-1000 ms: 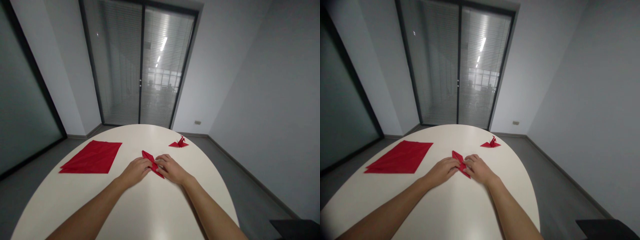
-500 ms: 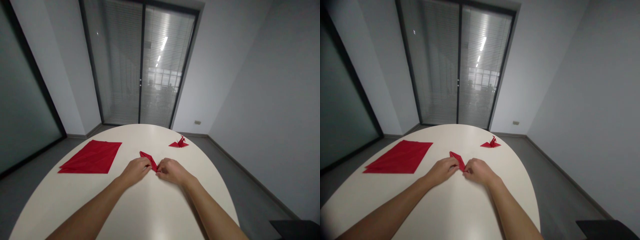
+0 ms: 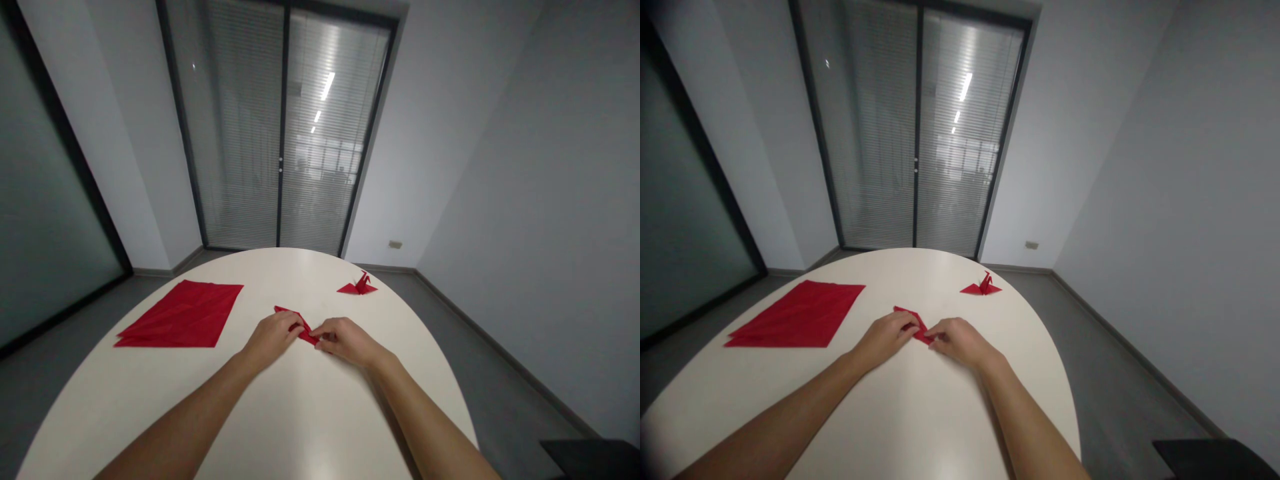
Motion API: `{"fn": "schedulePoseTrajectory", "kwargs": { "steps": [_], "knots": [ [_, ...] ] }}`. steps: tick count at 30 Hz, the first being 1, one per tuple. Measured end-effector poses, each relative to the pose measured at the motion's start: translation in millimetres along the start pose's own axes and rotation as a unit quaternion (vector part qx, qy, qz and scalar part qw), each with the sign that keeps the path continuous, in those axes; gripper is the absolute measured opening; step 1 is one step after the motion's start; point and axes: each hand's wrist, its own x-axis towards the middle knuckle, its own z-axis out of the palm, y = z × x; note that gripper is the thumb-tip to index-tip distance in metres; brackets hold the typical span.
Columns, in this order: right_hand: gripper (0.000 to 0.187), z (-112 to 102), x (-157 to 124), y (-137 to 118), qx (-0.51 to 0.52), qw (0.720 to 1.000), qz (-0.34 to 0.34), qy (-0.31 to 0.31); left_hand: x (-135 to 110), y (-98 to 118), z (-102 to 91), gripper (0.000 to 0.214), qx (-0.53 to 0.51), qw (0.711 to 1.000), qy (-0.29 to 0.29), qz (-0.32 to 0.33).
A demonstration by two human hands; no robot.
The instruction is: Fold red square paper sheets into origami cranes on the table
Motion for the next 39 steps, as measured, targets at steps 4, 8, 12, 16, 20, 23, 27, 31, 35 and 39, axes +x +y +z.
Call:
{"fn": "schedulePoseTrajectory", "kwargs": {
  "steps": [4, 8, 12, 16, 20, 23, 27, 31, 35, 39],
  "knots": [
    [0.029, 0, 0, 0, -0.009, 1.000, -0.019, -0.012, 2, -4, 3.1, 0.014, -0.016, 0.999, 0.002, -0.028],
    [0.025, 0, 1, 1, -0.019, 0.999, -0.032, -0.019, 4, -3, 2.6, 0.013, 0.002, 0.999, 0.011, -0.038],
    [0.025, 0, 0, 0, -0.020, 0.999, -0.043, -0.022, 3, 1, -0.6, 0.015, 0.049, 0.998, 0.014, -0.037],
    [0.026, 0, 1, 0, -0.036, 0.998, -0.053, -0.019, 3, 5, -0.5, 0.015, 0.115, 0.993, 0.004, -0.037],
    [0.026, 2, 2, 1, -0.051, 0.997, -0.053, -0.013, 3, 6, 2.7, 0.015, 0.165, 0.986, 0.004, -0.018],
    [0.026, 2, 1, 1, -0.055, 0.997, -0.054, -0.013, 2, 10, 2.1, 0.021, 0.182, 0.983, -0.028, -0.013],
    [0.027, 2, 1, 0, -0.062, 0.996, -0.055, -0.015, -3, 23, -3.8, 0.027, 0.194, 0.978, -0.075, 0.005],
    [0.027, 2, 1, 1, -0.071, 0.996, -0.059, -0.016, -11, 37, -6.5, 0.032, 0.224, 0.969, -0.102, -0.012],
    [0.027, 1, 1, 1, -0.080, 0.995, -0.062, -0.017, -15, 39, -4.2, 0.055, 0.251, 0.965, -0.078, -0.010],
    [0.028, 1, 0, 2, -0.094, 0.994, -0.060, -0.018, -12, 33, -3.4, 0.052, 0.257, 0.961, -0.098, 0.023]
  ]
}}
